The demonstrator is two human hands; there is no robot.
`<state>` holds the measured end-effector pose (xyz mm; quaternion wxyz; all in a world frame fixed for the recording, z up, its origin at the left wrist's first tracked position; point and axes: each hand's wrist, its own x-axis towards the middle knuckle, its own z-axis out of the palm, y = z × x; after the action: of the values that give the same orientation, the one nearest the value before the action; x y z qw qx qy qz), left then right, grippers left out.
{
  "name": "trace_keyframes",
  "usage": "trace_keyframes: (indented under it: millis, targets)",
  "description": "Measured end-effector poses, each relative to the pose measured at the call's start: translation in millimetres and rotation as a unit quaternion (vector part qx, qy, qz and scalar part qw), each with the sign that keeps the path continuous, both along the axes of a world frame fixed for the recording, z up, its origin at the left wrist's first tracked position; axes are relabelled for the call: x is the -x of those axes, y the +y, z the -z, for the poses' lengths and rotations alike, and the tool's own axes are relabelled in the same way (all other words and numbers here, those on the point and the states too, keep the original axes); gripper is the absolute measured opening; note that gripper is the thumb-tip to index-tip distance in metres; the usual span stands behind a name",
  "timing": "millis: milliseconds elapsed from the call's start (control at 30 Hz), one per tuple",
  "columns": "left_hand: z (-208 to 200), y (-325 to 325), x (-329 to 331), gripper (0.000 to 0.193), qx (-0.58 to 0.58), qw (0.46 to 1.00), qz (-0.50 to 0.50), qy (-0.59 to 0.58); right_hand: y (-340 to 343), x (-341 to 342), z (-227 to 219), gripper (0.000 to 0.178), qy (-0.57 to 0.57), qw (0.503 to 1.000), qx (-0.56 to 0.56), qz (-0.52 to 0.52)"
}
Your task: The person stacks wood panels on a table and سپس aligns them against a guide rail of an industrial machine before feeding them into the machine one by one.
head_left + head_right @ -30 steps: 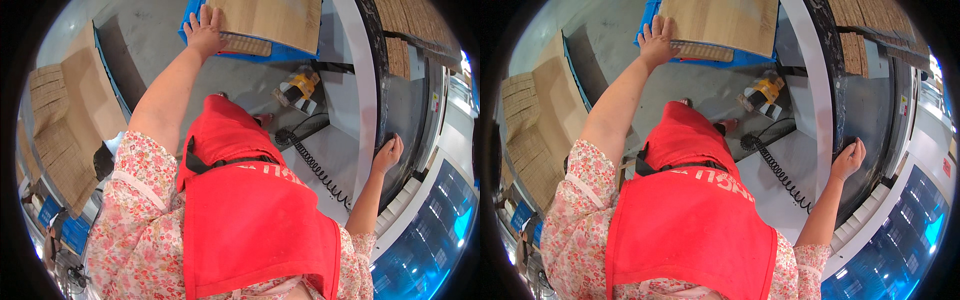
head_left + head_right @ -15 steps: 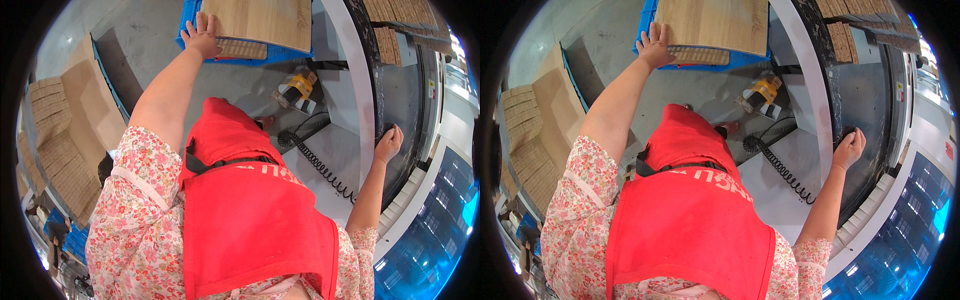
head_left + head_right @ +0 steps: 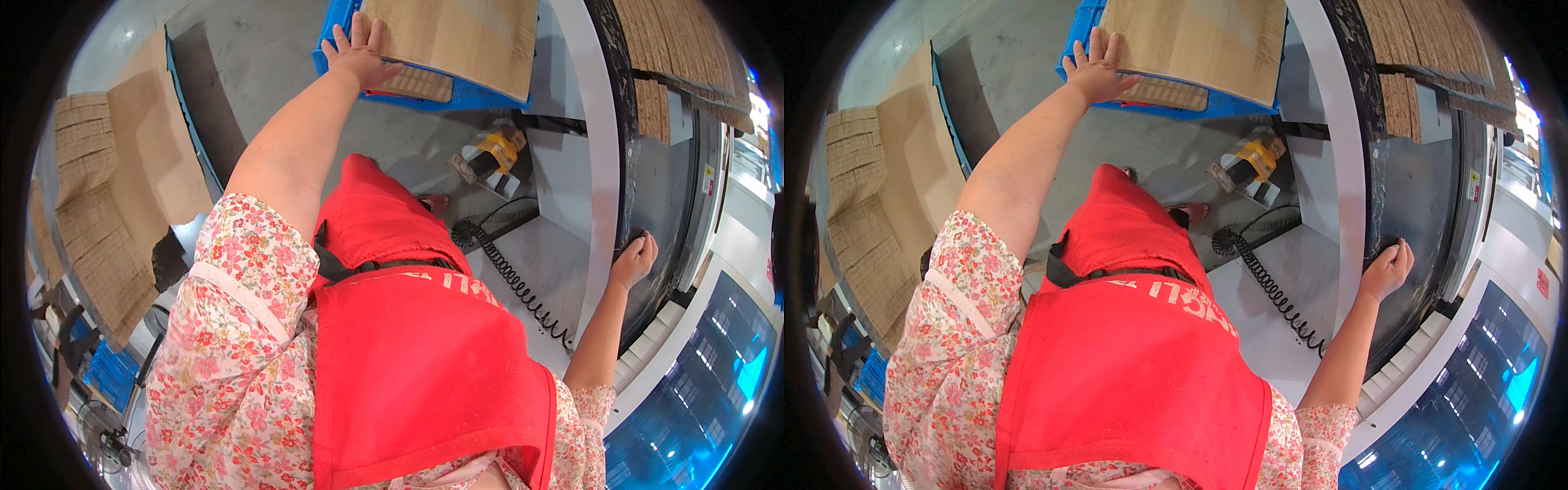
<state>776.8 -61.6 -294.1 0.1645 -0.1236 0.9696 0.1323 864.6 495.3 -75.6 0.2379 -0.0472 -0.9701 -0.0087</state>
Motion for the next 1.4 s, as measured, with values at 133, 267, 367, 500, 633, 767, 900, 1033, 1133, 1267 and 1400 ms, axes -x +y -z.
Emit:
trace_keyframes:
  millis: [133, 267, 367, 500, 633, 767, 900, 1033, 1133, 1267, 1400]
  targets:
    - [-1, -1, 1, 0.099, 0.000, 1.000, -0.002, -0.005, 3, 0, 1, 0.031, -0.004, 1.000, 0.001, -0.004]
    - [1, -2, 2, 0.099, -0.007, 1.000, -0.005, -0.013, 1, 2, 0, 0.031, -0.004, 1.000, -0.008, -0.006]
    - [-4, -1, 2, 0.098, -0.008, 1.000, -0.001, -0.022, 5, 1, 1, 0.031, -0.003, 1.000, -0.009, -0.004]
    - [-12, -1, 3, 0.099, -0.012, 0.999, 0.002, -0.039, 3, 1, 0, 0.031, -0.005, 1.000, 0.000, 0.003]
    - [-14, -1, 3, 0.101, -0.008, 0.999, 0.004, -0.045, 3, 1, 1, 0.030, 0.000, 1.000, -0.008, -0.007]
    - [-15, -2, 3, 0.103, -0.008, 0.999, 0.005, -0.048, 2, 1, 0, 0.030, -0.001, 1.000, -0.006, -0.009]
    - [-18, -1, 3, 0.104, -0.010, 0.999, 0.002, -0.048, -4, 1, -1, 0.030, -0.001, 1.000, -0.002, 0.001]
    - [-13, -2, 4, 0.106, -0.008, 0.999, 0.006, -0.046, 0, 1, 0, 0.030, -0.001, 1.000, -0.012, -0.005]
    - [-14, -2, 3, 0.108, -0.010, 0.999, 0.009, -0.043, 0, 1, 1, 0.029, 0.005, 1.000, 0.005, -0.012]
    - [-15, -1, 3, 0.109, -0.002, 0.999, 0.012, -0.051, -1, 1, 1, 0.029, 0.007, 1.000, 0.007, -0.008]
    - [-17, -1, 4, 0.109, 0.002, 0.998, 0.016, -0.052, 0, 2, 0, 0.029, 0.001, 1.000, 0.000, -0.003]
